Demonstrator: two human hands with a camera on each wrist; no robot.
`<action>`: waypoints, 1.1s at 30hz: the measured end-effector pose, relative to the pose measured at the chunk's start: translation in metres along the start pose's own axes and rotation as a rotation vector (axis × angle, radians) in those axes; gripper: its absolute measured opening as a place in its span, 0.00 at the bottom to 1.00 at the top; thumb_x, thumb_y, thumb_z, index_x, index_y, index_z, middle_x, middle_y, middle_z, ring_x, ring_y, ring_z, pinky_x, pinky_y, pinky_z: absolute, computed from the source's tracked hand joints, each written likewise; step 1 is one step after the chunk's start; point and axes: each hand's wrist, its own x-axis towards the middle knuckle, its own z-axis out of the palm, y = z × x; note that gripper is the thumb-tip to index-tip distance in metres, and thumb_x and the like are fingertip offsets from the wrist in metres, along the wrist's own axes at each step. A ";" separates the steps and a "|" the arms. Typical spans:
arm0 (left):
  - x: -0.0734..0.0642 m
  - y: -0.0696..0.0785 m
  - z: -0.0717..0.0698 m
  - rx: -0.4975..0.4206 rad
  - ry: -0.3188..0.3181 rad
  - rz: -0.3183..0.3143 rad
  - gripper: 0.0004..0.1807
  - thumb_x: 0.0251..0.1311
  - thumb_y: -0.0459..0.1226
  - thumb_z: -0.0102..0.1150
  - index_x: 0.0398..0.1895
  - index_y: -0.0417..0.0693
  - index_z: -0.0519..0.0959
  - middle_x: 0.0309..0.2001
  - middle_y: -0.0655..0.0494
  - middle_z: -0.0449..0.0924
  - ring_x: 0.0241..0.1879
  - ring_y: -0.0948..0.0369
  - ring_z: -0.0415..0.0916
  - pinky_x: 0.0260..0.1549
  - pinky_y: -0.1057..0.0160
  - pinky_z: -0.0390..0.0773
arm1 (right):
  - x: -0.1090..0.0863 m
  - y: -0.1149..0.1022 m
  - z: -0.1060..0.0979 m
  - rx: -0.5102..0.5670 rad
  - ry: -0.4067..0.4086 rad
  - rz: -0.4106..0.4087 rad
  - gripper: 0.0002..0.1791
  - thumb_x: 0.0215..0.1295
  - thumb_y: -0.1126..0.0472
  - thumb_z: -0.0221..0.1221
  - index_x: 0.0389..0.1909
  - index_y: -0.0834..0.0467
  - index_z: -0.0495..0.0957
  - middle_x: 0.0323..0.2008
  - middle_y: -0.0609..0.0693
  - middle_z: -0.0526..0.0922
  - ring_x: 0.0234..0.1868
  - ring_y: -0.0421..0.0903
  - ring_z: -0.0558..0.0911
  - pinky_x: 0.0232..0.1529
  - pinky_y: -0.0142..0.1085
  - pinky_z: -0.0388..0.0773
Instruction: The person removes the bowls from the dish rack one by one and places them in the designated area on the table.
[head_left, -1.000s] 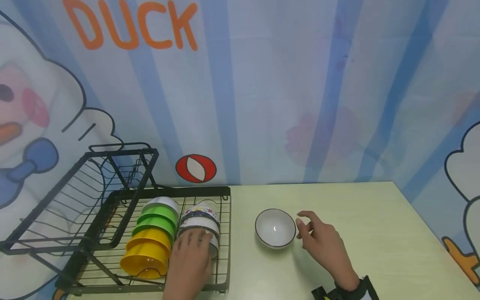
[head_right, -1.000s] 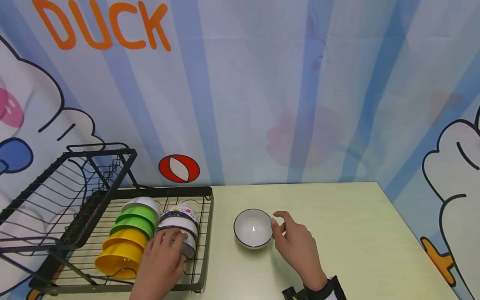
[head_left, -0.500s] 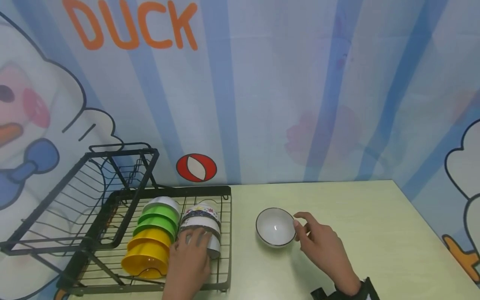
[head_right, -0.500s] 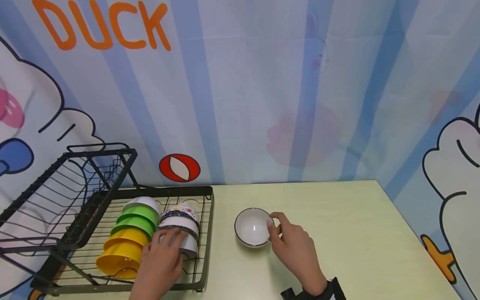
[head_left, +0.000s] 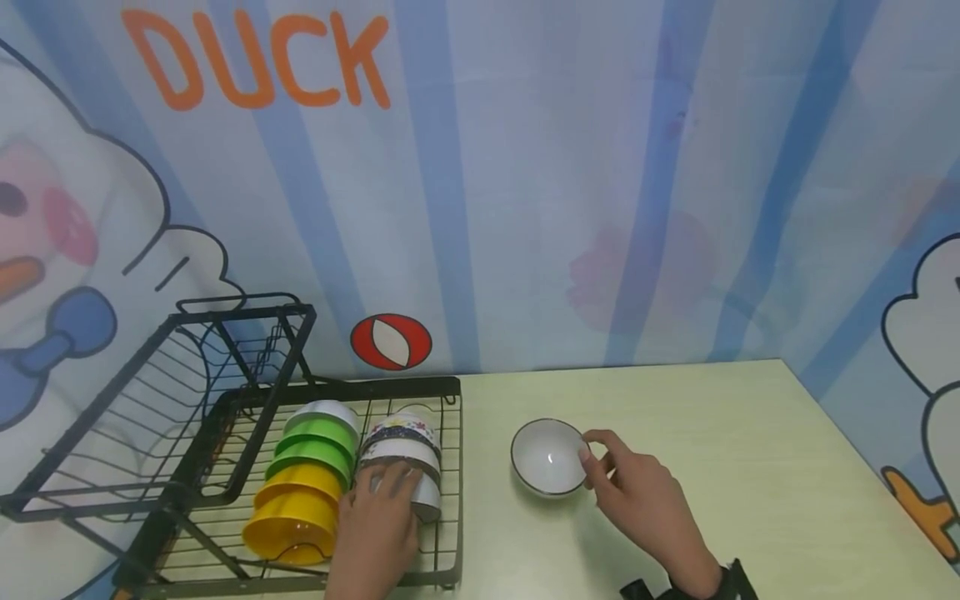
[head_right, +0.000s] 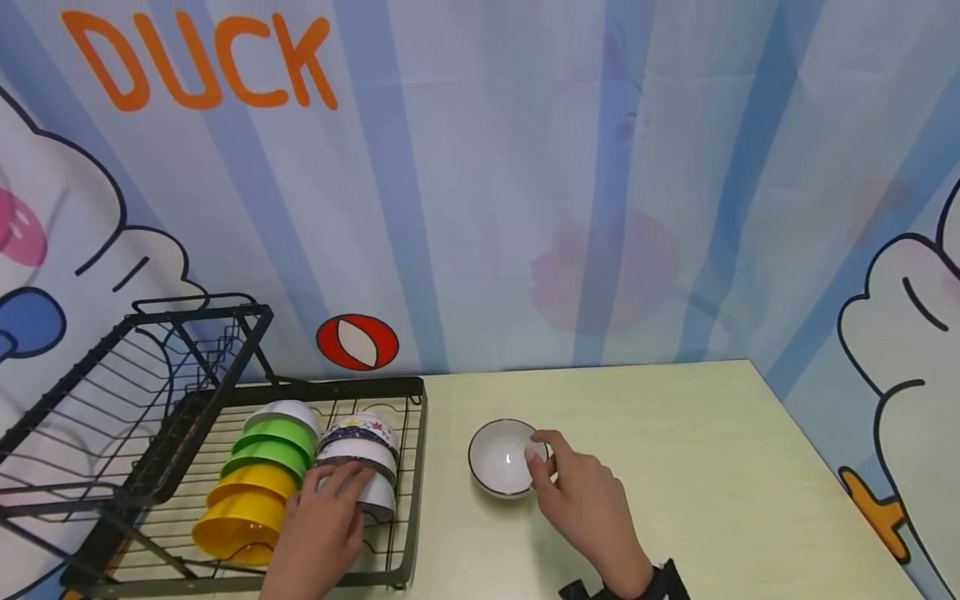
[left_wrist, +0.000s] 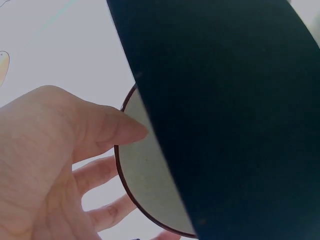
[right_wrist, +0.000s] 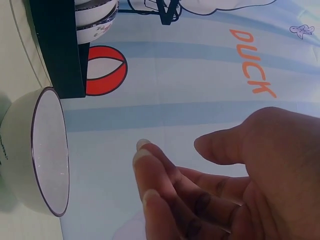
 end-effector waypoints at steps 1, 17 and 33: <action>0.000 0.000 0.000 -0.001 0.001 0.000 0.22 0.52 0.32 0.64 0.53 0.49 0.82 0.57 0.51 0.79 0.58 0.46 0.69 0.46 0.37 0.78 | 0.000 0.000 0.000 -0.004 0.000 -0.003 0.18 0.75 0.45 0.51 0.57 0.48 0.76 0.27 0.41 0.85 0.20 0.33 0.75 0.20 0.31 0.69; 0.000 0.000 0.003 0.004 -0.005 -0.003 0.23 0.50 0.32 0.66 0.53 0.49 0.81 0.59 0.50 0.78 0.58 0.45 0.68 0.45 0.38 0.77 | -0.006 -0.008 -0.003 -0.017 -0.010 -0.017 0.19 0.75 0.42 0.50 0.58 0.44 0.76 0.26 0.38 0.83 0.20 0.32 0.74 0.22 0.31 0.69; 0.001 0.003 -0.001 0.046 -0.065 -0.012 0.26 0.47 0.33 0.69 0.55 0.49 0.80 0.61 0.49 0.76 0.58 0.45 0.67 0.45 0.36 0.77 | -0.013 -0.021 0.003 -0.029 -0.019 -0.036 0.13 0.73 0.49 0.55 0.54 0.44 0.77 0.25 0.34 0.81 0.19 0.30 0.73 0.22 0.29 0.69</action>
